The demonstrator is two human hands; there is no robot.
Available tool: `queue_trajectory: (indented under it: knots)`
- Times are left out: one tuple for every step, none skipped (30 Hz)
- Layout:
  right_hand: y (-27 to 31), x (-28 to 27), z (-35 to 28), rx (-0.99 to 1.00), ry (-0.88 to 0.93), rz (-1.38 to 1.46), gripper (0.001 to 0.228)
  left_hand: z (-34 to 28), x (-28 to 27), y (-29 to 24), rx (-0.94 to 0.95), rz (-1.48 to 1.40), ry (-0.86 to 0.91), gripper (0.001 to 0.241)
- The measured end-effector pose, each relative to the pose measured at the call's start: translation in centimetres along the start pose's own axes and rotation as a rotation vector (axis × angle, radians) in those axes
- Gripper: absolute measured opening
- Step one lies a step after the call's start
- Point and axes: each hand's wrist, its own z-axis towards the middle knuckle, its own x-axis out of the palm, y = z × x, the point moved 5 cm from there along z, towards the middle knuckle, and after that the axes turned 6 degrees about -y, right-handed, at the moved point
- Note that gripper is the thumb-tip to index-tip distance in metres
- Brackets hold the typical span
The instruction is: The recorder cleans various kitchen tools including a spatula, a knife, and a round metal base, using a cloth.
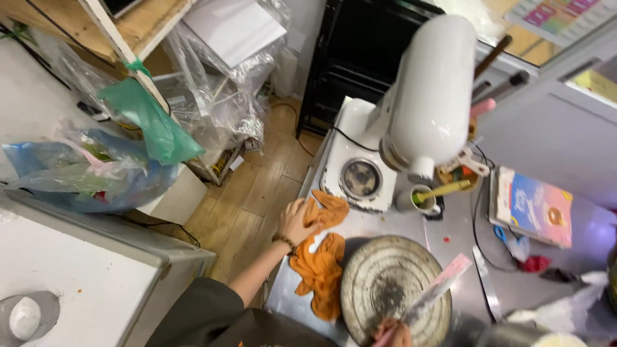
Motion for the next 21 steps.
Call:
queue_trajectory:
  knots:
    - [1.6,1.7,-0.4,0.007,-0.003,0.003,0.034,0.2,0.8,-0.5,-0.104,0.167,0.19,0.076]
    - [3.4,3.3,-1.0,0.014,-0.007,0.006,0.034,0.0,1.4,-0.9,-0.209,0.336,0.379,0.093]
    - [5.8,5.5,-3.3,0.022,-0.016,0.003,0.034,0.2,2.0,-0.6,-0.213,0.337,0.39,0.093]
    - [8.5,7.9,-5.6,-0.028,-0.002,-0.034,0.031,0.3,2.6,-0.6,-0.144,0.454,0.411,0.086]
    - [11.4,10.7,-7.0,-0.089,0.014,-0.065,0.028,1.5,3.7,-0.7,-0.063,0.567,0.423,0.078]
    - [11.1,9.6,-7.7,-0.091,0.008,-0.063,0.028,1.3,3.9,-1.4,-0.057,0.566,0.427,0.078]
    - [10.7,9.1,-8.0,-0.11,0.041,0.003,0.033,1.9,3.9,-2.7,0.092,0.587,0.365,0.07]
    - [10.3,8.6,-8.3,-0.129,0.074,0.068,0.038,2.3,3.9,-4.0,0.241,0.606,0.302,0.064]
    - [10.5,8.8,-9.3,-0.125,0.069,0.074,0.038,2.2,6.1,-1.4,0.245,0.611,0.308,0.064]
    - [10.7,8.8,-10.2,-0.127,0.039,0.062,0.037,2.1,8.3,0.4,0.41,0.698,0.228,0.039]
    - [11.1,8.8,-10.8,-0.135,0.009,0.048,0.035,2.2,10.9,2.1,0.577,0.777,0.14,0.016]
    - [11.5,8.7,-11.5,-0.136,0.004,0.052,0.035,2.6,11.1,2.2,0.583,0.777,0.143,0.016]
    - [11.7,8.4,-12.2,-0.13,-0.028,0.041,0.035,3.1,11.2,2.0,0.61,0.765,0.067,0.016]
    - [12.0,8.1,-12.9,-0.124,-0.061,0.031,0.034,3.6,11.3,1.8,0.635,0.751,-0.008,0.018]
    - [11.7,7.3,-13.2,-0.122,-0.065,0.036,0.034,4.3,8.4,-1.4,0.641,0.752,-0.004,0.018]
    - [11.6,6.5,-13.5,-0.135,-0.067,0.052,0.034,5.4,5.9,-3.9,0.474,0.653,0.147,0.015]
    - [11.4,6.1,-13.3,-0.153,-0.063,0.074,0.035,7.0,3.3,-6.5,0.309,0.555,0.284,0.013]
    - [11.2,5.8,-13.5,-0.156,-0.062,0.085,0.035,7.9,-0.6,-10.1,0.318,0.56,0.281,0.013]
    - [11.0,5.6,-13.5,-0.164,-0.063,0.081,0.035,9.3,-4.4,-13.3,0.057,0.417,0.326,0.02]
    - [10.9,5.5,-13.4,-0.171,-0.063,0.078,0.036,10.4,-8.2,-17.3,-0.199,0.267,0.367,0.027]
    - [10.8,5.6,-13.3,-0.173,-0.049,0.085,0.036,11.4,-10.0,-16.5,-0.198,0.272,0.352,0.027]
